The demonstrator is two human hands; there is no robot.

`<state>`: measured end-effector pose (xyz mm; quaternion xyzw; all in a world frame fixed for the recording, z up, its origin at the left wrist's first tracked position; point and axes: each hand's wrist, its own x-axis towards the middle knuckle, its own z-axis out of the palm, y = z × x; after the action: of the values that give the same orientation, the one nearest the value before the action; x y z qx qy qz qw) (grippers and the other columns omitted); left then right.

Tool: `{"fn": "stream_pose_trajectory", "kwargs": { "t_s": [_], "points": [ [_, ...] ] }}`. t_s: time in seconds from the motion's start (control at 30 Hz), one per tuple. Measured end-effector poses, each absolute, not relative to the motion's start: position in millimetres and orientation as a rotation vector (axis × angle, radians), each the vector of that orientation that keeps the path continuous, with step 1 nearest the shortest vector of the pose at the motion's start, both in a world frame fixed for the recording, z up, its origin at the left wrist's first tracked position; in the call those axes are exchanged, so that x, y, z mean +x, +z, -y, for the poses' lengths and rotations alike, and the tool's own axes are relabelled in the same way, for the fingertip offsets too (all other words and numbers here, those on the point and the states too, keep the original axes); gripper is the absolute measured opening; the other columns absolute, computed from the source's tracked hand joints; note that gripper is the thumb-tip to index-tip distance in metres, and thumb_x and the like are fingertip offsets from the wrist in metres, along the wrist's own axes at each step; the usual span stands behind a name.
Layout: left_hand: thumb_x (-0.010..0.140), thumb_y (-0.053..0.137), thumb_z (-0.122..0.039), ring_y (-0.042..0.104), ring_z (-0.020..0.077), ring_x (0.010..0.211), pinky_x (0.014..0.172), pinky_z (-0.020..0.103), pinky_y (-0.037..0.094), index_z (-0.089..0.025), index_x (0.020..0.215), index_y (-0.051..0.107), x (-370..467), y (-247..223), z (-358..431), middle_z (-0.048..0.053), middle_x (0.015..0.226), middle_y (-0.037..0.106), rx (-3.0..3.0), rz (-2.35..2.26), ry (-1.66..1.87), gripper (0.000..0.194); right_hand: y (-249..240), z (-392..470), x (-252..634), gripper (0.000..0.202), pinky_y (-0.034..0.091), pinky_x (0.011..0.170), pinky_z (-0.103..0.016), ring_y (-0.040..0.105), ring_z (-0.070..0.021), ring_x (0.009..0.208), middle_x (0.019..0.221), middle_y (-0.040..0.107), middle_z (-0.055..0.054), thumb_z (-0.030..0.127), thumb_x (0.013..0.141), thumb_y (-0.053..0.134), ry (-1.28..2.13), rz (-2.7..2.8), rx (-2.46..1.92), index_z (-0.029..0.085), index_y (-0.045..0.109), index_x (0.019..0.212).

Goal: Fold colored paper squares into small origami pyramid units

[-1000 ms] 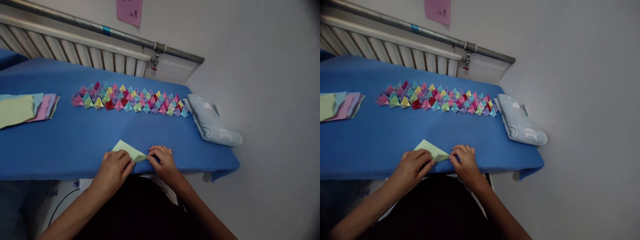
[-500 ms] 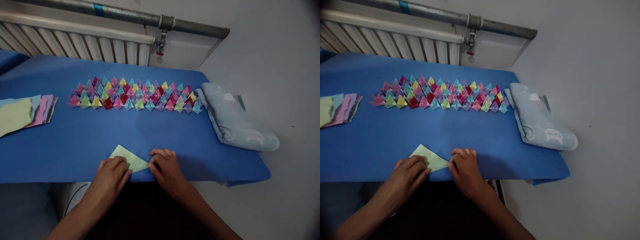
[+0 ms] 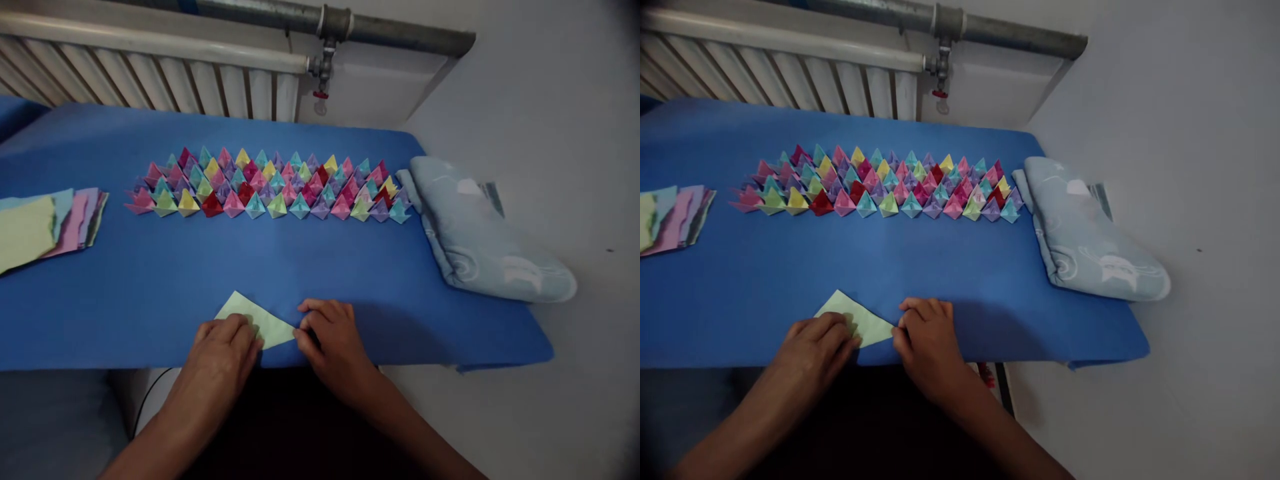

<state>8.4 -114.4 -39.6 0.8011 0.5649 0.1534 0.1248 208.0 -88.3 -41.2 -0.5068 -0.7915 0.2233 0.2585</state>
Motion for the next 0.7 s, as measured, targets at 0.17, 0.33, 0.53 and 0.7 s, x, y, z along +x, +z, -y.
{"fn": "stream_pose_trajectory", "kwargs": {
  "t_s": [0.17,0.33,0.53,0.7],
  "points": [
    [0.098,0.036,-0.029,0.058,0.0199,0.081,0.076,0.037,0.040,-0.020,0.084,0.058,6.2,-40.3,115.9,0.004,0.092,0.062,2.362,-1.664,0.467,0.028,-43.2,88.7,208.6,0.013,0.034,0.085,-0.037,0.059,-0.0193,0.096,0.103,0.067,-0.004,0.011,0.081,0.061,0.624,2.109,-1.369,0.019,0.055,0.074],
    [0.095,0.044,-0.036,0.059,0.0214,0.085,0.076,0.036,0.040,-0.023,0.109,0.061,-14.8,-47.1,118.5,0.006,0.099,0.062,2.452,-1.674,0.440,0.025,-44.1,88.9,211.6,0.010,0.033,0.086,-0.040,0.056,-0.0224,0.100,0.109,0.065,-0.004,0.016,0.081,0.064,0.658,2.095,-1.446,0.021,0.056,0.078],
    [0.095,0.038,-0.017,0.056,0.0232,0.092,0.077,0.037,0.042,-0.034,0.128,0.055,-27.9,-52.4,120.2,0.006,0.108,0.063,2.727,-1.437,0.505,0.041,-39.3,88.0,216.6,0.009,0.033,0.086,-0.041,0.054,-0.0235,0.103,0.108,0.065,-0.004,0.014,0.083,0.059,0.669,2.125,-1.485,0.023,0.059,0.081],
    [0.094,0.042,-0.013,0.053,0.0245,0.109,0.092,0.041,0.040,-0.018,0.125,0.056,-20.6,-47.3,120.3,0.009,0.120,0.064,2.788,-1.180,0.571,0.034,-33.3,89.5,213.9,0.016,0.034,0.086,-0.041,0.055,-0.0231,0.102,0.110,0.064,-0.005,0.014,0.086,0.055,0.678,2.204,-1.390,0.024,0.061,0.096]
  ]
}}
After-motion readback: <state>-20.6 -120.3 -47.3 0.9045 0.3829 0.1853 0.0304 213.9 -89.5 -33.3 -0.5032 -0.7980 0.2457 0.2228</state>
